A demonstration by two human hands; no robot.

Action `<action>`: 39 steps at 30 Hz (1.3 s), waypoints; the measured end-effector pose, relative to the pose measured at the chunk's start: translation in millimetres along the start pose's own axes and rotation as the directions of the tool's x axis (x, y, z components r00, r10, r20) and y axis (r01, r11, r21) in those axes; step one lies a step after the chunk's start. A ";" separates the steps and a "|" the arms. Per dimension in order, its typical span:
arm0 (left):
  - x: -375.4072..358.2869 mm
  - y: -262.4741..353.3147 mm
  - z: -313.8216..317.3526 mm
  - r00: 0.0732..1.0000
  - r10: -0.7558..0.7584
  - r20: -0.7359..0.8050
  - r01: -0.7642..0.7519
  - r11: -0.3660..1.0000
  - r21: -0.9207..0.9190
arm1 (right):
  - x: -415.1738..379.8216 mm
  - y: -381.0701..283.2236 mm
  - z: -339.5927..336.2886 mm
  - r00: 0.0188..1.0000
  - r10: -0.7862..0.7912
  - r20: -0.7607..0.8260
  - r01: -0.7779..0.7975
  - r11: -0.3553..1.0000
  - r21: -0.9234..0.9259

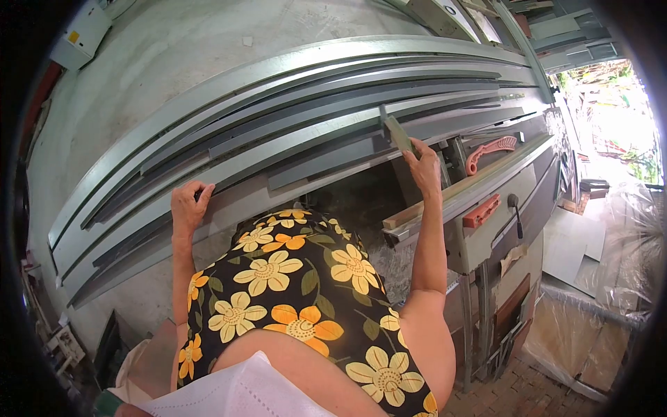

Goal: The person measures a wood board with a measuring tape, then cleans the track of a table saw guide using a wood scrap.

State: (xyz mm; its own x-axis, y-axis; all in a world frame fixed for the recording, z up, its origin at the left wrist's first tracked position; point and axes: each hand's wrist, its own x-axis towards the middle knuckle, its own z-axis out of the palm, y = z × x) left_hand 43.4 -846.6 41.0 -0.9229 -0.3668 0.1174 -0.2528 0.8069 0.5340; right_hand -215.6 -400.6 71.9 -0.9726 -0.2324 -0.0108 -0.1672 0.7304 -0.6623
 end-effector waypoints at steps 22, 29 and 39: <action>1.5 1.4 3.7 0.999 -0.013 -0.049 0.015 0.999 0.042 | -19.8 -35.1 41.5 0.974 -0.082 0.211 0.079 0.997 0.025; -0.5 -3.9 -10.5 0.997 -0.059 -0.049 0.061 0.997 0.049 | 14.4 49.2 0.9 0.999 -0.009 0.034 0.006 0.996 0.091; -31.1 -53.8 -38.3 0.966 0.018 -0.258 0.036 0.978 0.204 | 15.4 48.7 -22.3 0.999 -0.006 0.034 0.000 0.985 0.170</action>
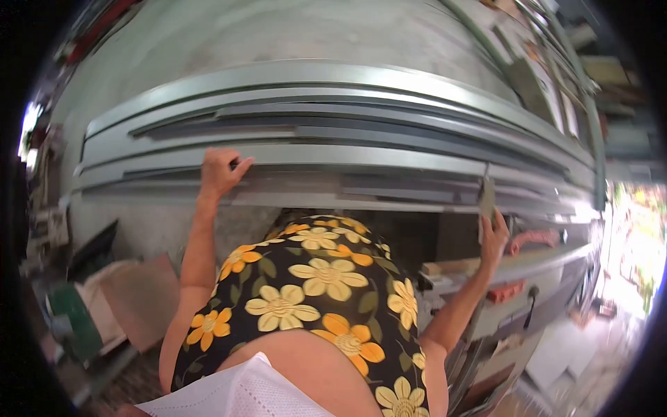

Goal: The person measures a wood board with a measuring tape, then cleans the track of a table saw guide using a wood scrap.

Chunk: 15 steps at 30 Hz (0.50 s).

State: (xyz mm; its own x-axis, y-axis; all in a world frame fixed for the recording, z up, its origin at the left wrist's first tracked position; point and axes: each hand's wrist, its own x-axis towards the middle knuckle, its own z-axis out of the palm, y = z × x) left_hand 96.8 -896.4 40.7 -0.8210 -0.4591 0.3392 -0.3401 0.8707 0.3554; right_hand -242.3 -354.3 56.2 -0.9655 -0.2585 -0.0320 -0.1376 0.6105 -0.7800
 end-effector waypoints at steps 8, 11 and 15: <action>-23.8 -34.6 -12.0 0.989 -0.023 -0.146 0.045 0.988 0.148 | 3.7 -14.6 19.7 0.995 -0.030 0.095 0.017 0.990 0.143; -30.5 -43.1 -10.0 0.973 -0.015 -0.230 0.052 0.986 0.157 | 8.7 -22.9 26.2 0.980 -0.093 0.174 0.082 0.994 0.067; -31.1 -43.8 -9.2 0.954 -0.013 -0.299 0.063 0.986 0.156 | 9.9 -24.9 40.1 0.963 -0.115 0.242 0.069 0.979 0.191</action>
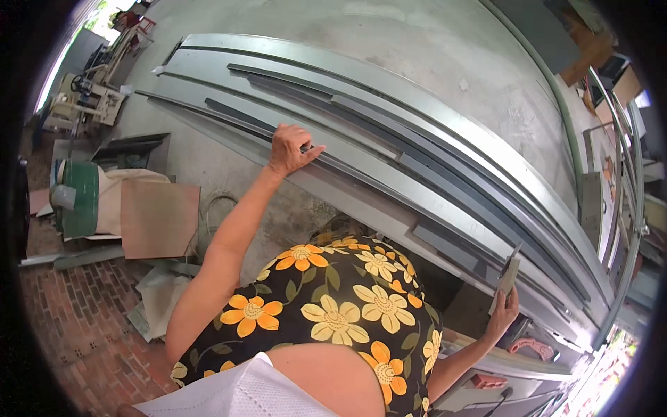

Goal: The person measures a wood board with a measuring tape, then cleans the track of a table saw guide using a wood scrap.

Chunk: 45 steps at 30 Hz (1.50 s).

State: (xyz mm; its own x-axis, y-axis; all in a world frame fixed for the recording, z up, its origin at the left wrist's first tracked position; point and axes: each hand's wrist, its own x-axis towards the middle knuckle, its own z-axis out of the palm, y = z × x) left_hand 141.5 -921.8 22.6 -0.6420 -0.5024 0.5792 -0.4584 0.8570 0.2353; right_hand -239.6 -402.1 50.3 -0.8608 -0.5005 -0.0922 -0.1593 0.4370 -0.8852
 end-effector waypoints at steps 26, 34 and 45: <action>10.7 72.1 22.4 0.984 0.145 0.106 -0.125 0.976 -0.178 | -32.1 -11.9 20.3 0.965 0.026 -0.261 -0.031 0.999 -0.016; 28.0 163.2 60.2 0.912 0.292 0.288 -0.185 0.919 -0.349 | -50.7 -34.5 31.3 0.958 0.198 -0.208 -0.132 0.947 0.294; 28.9 170.1 63.2 0.881 0.355 0.313 -0.217 0.891 -0.399 | -60.1 -63.2 53.6 0.979 0.056 -0.196 -0.079 0.991 -0.109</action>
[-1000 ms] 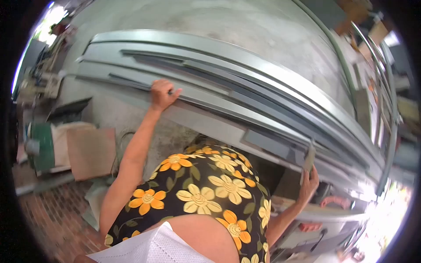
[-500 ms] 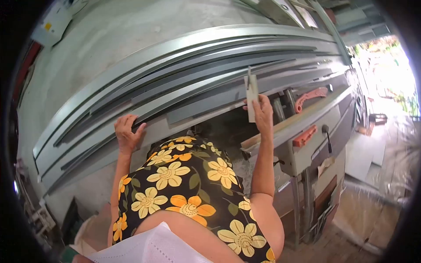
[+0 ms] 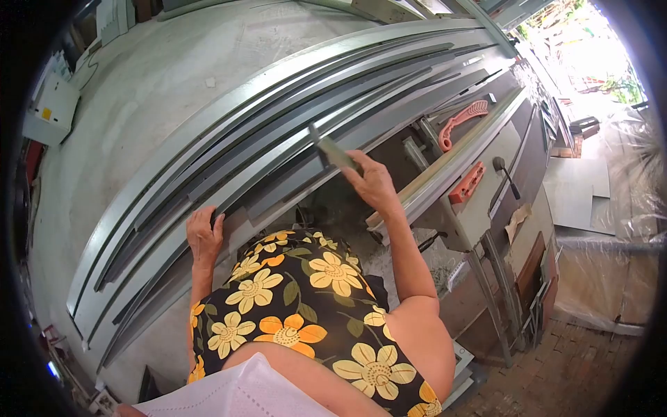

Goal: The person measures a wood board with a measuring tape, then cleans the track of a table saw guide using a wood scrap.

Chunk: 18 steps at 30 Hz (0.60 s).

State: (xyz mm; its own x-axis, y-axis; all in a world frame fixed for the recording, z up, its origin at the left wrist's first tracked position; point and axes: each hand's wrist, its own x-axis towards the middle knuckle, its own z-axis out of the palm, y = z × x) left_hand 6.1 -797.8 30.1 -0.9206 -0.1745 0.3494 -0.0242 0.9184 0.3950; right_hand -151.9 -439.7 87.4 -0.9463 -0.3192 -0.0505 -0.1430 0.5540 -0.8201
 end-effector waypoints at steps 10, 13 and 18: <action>11.6 18.0 -32.7 0.997 -0.005 -0.078 0.005 1.000 -0.004 | 3.2 -30.5 17.6 0.981 -0.148 0.121 0.168 0.970 -0.177; 9.5 19.1 -37.4 0.997 -0.007 -0.077 0.008 1.000 0.010 | 10.2 -23.9 1.8 0.990 -0.128 0.057 0.137 0.972 -0.190; 6.3 21.7 -47.7 0.995 0.005 -0.105 -0.002 1.000 0.031 | 34.5 17.1 -39.4 0.991 -0.115 -0.063 0.107 0.986 -0.128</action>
State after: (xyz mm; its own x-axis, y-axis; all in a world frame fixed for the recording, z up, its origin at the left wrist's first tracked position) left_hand 18.4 -795.9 81.5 -0.8749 -0.2059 0.4383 -0.0347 0.9294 0.3674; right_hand -198.4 -410.9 94.0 -0.9398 -0.3320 0.0803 -0.2790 0.6104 -0.7413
